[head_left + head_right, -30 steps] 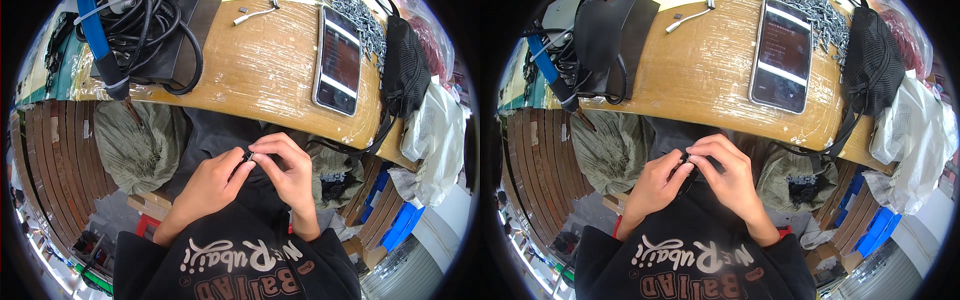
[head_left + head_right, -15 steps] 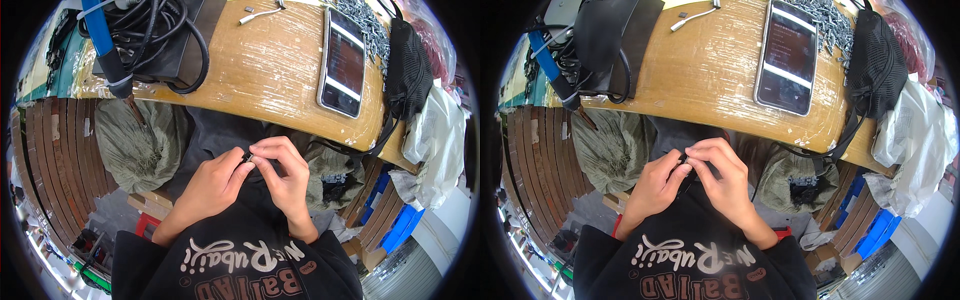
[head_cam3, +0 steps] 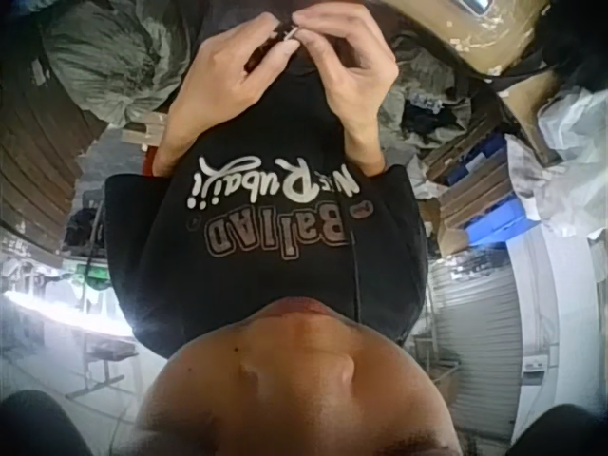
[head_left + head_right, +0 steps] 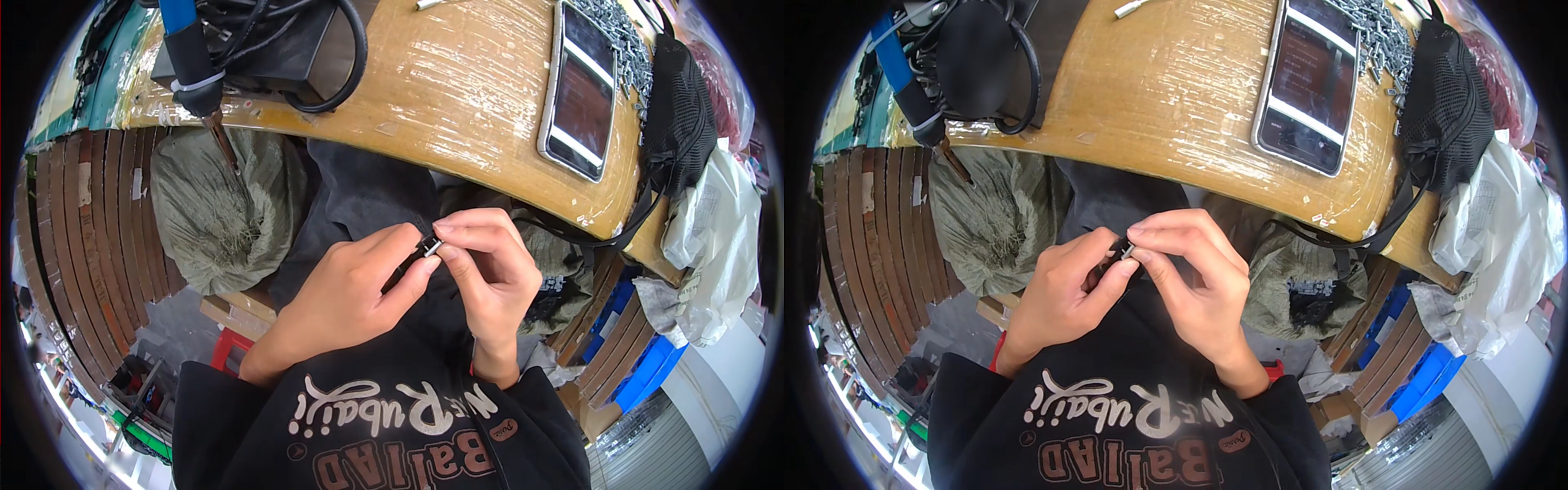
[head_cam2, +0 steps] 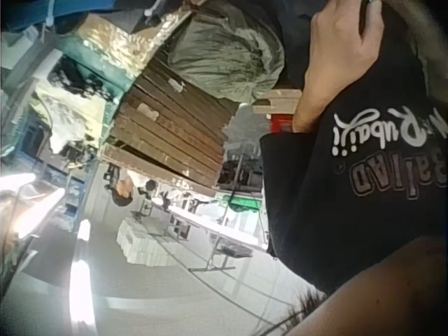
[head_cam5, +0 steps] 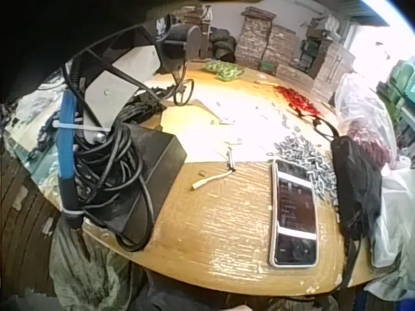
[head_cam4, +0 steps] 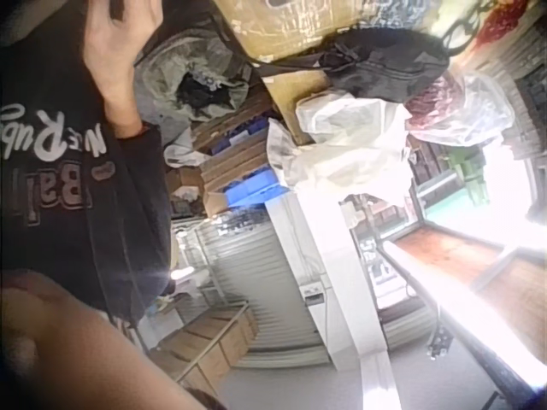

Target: Assembling small metal pins or springs into plastic housing components in a factory setting.

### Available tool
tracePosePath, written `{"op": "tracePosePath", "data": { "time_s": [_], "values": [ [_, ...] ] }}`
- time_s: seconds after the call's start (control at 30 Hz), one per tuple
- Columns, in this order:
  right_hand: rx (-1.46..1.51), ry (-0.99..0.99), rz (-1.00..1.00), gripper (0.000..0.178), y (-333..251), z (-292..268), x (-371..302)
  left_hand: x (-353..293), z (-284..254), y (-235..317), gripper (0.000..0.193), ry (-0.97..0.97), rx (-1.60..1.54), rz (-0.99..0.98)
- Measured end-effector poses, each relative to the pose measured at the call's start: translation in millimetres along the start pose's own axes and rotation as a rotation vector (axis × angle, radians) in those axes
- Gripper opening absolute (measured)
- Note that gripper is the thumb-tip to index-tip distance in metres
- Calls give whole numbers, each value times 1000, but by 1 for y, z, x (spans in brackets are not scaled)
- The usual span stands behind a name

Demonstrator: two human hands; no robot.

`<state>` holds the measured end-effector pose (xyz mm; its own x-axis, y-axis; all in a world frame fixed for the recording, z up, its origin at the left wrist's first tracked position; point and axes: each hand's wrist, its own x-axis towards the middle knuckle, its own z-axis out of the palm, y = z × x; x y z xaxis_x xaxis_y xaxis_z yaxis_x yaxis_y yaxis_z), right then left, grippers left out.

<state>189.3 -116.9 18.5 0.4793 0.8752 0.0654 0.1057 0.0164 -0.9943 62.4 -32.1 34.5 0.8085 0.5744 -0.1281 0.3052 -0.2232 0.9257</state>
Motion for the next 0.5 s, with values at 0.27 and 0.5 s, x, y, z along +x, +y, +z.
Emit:
{"op": "tracePosePath", "data": {
  "time_s": [0.27, 0.5],
  "values": [
    [70, -36, 14, 15, -1, -4, 0, -1, -2, 3, 12, -19, -71, -15],
    [8, -17, 6, 15, -3, -2, -3, -2, -1, -1, 12, -11, 15, 27]
  ]
}}
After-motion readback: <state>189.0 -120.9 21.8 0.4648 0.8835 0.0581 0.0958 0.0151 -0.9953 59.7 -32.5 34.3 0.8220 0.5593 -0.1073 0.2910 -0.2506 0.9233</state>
